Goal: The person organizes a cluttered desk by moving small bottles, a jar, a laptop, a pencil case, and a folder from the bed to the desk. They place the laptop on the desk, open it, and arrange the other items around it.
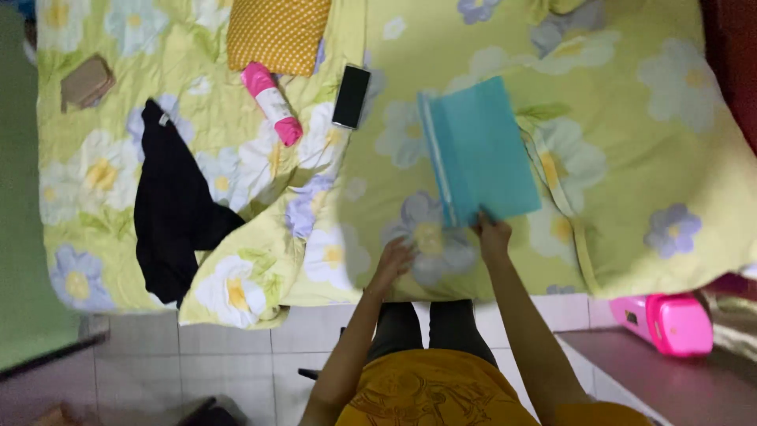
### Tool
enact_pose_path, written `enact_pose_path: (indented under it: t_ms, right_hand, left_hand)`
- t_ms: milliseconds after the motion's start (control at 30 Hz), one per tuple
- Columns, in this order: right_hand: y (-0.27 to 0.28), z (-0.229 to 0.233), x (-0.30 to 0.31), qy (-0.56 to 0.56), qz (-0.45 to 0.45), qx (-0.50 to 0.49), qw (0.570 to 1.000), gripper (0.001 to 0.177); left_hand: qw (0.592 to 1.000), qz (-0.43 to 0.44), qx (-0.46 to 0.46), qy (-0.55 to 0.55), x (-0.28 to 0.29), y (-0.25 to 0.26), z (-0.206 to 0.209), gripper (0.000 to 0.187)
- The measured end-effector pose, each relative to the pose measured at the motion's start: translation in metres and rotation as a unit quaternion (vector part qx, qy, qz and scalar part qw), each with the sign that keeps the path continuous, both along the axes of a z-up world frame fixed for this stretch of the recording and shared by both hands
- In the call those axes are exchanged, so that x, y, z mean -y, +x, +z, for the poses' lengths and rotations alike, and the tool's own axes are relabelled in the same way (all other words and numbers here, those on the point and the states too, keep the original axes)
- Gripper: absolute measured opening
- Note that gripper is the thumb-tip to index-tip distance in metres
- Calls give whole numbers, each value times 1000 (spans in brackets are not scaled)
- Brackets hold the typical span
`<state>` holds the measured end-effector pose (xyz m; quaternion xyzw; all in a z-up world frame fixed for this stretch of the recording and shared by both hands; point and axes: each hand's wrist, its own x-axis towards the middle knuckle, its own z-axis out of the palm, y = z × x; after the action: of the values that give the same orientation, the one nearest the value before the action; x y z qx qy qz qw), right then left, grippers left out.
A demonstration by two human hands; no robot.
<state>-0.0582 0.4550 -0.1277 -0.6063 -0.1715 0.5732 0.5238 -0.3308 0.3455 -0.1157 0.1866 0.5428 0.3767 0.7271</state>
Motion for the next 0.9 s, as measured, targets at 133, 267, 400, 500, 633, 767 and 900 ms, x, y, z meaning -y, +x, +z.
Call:
enact_pose_path:
  t_ms: [133, 267, 400, 500, 633, 767, 900]
  right_hand:
    - [-23, 23, 123, -63, 8, 44, 997, 24]
    - [-60, 43, 224, -75, -30, 17, 997, 31]
    - [-76, 64, 282, -93, -71, -52, 992, 34]
    - [-59, 72, 305, -64, -95, -68, 991, 37]
    - [-23, 81, 340, -29, -229, -82, 970, 45]
    - [28, 114, 388, -55, -345, -117, 930, 52]
    - [60, 142, 450, 10, -276, -77, 958, 52]
  left_hand:
    - [989, -142, -42, -27, -34, -16, 13, 74]
    - [988, -151, 5, -32, -16, -9, 10, 59]
    - [988, -149, 2, 34, 13, 14, 9, 46]
    - [965, -213, -56, 141, 12, 32, 16, 42]
    - [910, -297, -61, 284, 2, 75, 41, 41]
    - [843, -409, -136, 322, 2, 132, 82, 40]
    - [798, -485, -89, 346, 36, 189, 105, 41]
